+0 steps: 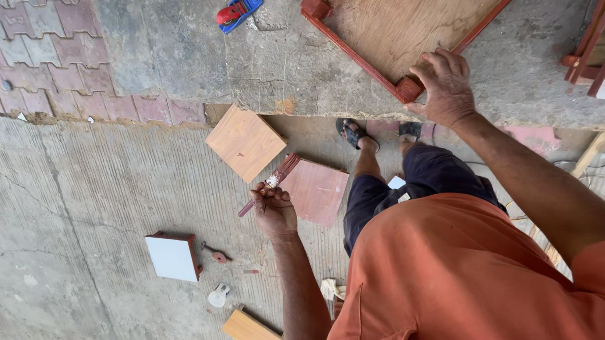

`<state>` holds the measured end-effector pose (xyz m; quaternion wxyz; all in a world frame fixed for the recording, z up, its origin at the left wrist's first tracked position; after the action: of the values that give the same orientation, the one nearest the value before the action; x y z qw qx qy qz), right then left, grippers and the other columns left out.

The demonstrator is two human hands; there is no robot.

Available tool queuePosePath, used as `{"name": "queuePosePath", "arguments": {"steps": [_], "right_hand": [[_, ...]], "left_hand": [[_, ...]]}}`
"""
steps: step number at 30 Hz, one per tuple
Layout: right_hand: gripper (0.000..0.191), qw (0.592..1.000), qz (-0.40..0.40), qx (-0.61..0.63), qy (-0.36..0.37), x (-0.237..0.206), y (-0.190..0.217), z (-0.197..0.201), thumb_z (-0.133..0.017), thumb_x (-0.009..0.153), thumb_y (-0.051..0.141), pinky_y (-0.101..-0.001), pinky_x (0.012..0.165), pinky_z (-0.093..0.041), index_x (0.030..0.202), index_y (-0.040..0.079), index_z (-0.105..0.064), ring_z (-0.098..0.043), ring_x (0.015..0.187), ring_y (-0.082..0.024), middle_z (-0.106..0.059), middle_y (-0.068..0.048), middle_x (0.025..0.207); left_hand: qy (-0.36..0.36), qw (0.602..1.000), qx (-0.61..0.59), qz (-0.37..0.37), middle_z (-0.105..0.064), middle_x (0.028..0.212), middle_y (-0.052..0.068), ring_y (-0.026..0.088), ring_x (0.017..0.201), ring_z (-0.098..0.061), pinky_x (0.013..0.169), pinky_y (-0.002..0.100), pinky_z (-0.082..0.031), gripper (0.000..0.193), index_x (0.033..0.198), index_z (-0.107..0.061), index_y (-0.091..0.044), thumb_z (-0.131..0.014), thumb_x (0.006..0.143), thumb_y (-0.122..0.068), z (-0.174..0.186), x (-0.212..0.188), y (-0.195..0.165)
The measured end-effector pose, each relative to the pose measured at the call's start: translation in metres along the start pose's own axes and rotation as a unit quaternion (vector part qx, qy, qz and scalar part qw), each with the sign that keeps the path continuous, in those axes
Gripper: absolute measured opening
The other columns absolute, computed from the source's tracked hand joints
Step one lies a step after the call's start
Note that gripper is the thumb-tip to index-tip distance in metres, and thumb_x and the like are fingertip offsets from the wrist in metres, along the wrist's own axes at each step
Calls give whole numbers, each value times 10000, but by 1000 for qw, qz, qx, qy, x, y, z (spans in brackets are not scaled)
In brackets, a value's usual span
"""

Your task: The person paints the edges and frame of a wooden furniture piece with red paint using a brush, dipping the brush into a paint can on the ground and working along the rails and corners, turning to coat different sides of the frame.

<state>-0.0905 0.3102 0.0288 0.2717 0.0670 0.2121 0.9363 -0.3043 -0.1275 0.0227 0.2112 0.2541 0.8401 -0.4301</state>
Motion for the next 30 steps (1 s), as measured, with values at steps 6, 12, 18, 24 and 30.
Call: {"name": "queuePosePath", "arguments": {"steps": [6,12,18,24,30], "right_hand": [[679,997,-5,-60,39,3,-1,-22,-941,659,477,-536,1230,-264,1213,154,-717,-351,1464,-320,-508,-96,1457],[654,996,-33,-62,56,5,1,-30,-932,669,405,-529,1233,-237,1210,108,-715,-347,1451,-298,-506,-89,1443],[596,994,2,-81,76,-14,-5,-24,-919,696,358,-497,1249,-239,1196,111,-710,-332,1486,-290,-486,-82,1480],[650,970,49,-162,174,-49,-58,7,-904,699,429,-479,1304,-202,1277,224,-688,-287,1527,-244,-446,-24,1531],[589,942,-27,-240,233,-52,-137,34,-867,775,344,-481,1295,-134,1330,387,-675,-219,1567,-243,-355,25,1658]], "left_hand": [[1,1000,-26,-3,-600,804,-18,130,719,-544,650,283,-448,307,1055,-649,-111,-529,1096,-391,11,-11,3],[1,1000,-9,0,-587,801,-20,125,707,-526,651,283,-441,297,1052,-652,-117,-519,1097,-379,-7,-16,11],[33,999,4,5,-581,820,-15,123,723,-529,665,283,-443,291,1059,-652,-110,-538,1102,-374,-31,-13,23],[60,998,-14,33,-598,812,-18,114,725,-549,663,277,-456,285,1084,-647,-96,-576,1071,-372,-56,-9,47],[82,995,4,51,-597,788,-8,123,708,-550,650,283,-453,304,1100,-643,-77,-583,1069,-373,-82,-6,69]]}}
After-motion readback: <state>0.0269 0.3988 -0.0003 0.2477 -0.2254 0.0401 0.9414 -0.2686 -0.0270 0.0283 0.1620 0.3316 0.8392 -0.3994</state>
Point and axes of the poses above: each hand's wrist, its own x-axis towards the middle knuckle, its own z-axis out of the back of the hand, y = z × x, the point moved 10 cm from there along x, towards the middle knuckle
